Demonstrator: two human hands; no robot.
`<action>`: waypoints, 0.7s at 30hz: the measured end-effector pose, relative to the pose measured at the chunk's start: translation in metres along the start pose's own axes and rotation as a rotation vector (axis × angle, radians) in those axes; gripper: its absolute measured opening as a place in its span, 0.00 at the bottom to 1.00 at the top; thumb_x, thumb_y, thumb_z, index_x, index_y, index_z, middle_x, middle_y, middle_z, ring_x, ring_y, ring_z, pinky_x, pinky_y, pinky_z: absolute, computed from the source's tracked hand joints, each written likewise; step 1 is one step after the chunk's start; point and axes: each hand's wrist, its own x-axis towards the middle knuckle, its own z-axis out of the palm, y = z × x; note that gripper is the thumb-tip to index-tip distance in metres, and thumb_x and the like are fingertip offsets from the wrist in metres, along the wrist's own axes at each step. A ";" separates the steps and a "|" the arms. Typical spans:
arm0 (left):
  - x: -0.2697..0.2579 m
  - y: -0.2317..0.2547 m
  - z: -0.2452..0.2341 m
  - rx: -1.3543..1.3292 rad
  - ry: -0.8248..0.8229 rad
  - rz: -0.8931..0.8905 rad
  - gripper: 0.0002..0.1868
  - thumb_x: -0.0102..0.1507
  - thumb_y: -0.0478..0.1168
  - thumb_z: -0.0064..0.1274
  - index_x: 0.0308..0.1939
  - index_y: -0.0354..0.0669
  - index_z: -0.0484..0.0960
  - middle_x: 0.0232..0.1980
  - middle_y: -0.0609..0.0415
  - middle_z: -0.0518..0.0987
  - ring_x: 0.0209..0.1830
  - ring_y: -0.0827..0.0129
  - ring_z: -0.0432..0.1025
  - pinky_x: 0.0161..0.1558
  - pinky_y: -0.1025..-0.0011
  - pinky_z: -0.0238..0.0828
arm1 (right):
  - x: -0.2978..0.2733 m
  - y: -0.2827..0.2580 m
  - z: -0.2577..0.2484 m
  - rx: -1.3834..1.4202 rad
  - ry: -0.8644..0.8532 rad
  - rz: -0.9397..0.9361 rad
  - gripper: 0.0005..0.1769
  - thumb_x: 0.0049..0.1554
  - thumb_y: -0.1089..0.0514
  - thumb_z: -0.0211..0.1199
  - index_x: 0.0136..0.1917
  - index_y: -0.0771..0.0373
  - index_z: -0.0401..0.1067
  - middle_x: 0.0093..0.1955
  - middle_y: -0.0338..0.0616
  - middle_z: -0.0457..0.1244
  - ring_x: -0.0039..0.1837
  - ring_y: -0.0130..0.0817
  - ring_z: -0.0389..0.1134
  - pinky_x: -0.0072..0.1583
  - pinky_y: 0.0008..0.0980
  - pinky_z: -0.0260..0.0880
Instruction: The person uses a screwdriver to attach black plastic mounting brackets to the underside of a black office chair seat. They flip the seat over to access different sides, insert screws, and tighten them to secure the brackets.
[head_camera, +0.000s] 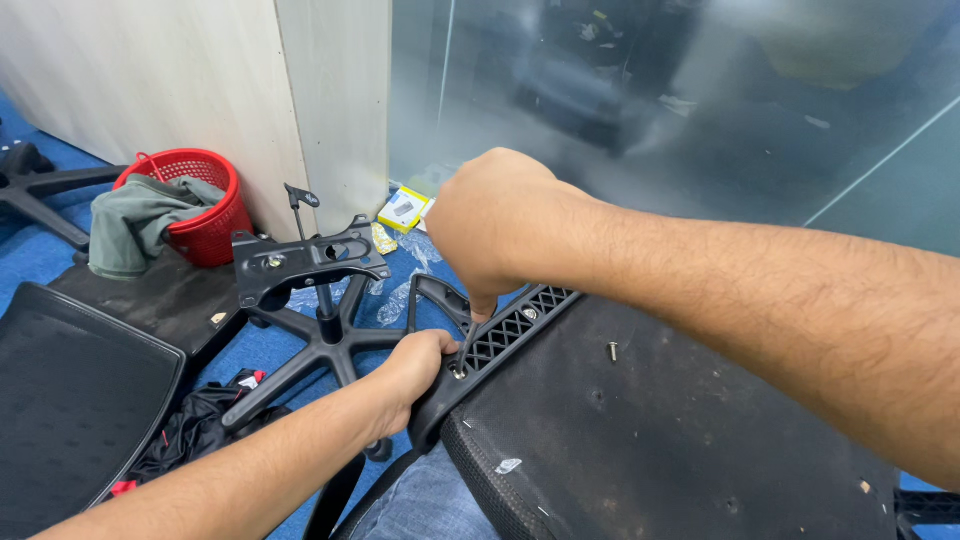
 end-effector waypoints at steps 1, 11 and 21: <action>0.000 0.000 0.000 -0.006 -0.001 -0.004 0.18 0.65 0.47 0.40 0.36 0.43 0.84 0.34 0.47 0.84 0.31 0.63 0.76 0.43 0.67 0.73 | 0.000 0.001 0.000 0.006 -0.011 0.013 0.30 0.41 0.35 0.79 0.49 0.57 0.82 0.46 0.43 0.72 0.51 0.43 0.74 0.52 0.42 0.74; 0.007 -0.004 -0.002 -0.026 -0.033 0.001 0.18 0.65 0.46 0.40 0.35 0.41 0.84 0.32 0.48 0.84 0.29 0.63 0.75 0.42 0.67 0.72 | 0.013 -0.004 -0.007 0.028 -0.238 0.090 0.23 0.47 0.35 0.74 0.45 0.54 0.86 0.43 0.36 0.75 0.47 0.35 0.76 0.50 0.38 0.74; 0.015 -0.006 -0.005 -0.006 -0.027 0.026 0.16 0.63 0.46 0.43 0.35 0.42 0.83 0.33 0.48 0.84 0.30 0.63 0.76 0.43 0.67 0.71 | 0.026 0.001 -0.005 0.194 -0.410 0.146 0.22 0.53 0.37 0.69 0.48 0.56 0.83 0.45 0.37 0.73 0.46 0.35 0.73 0.51 0.39 0.73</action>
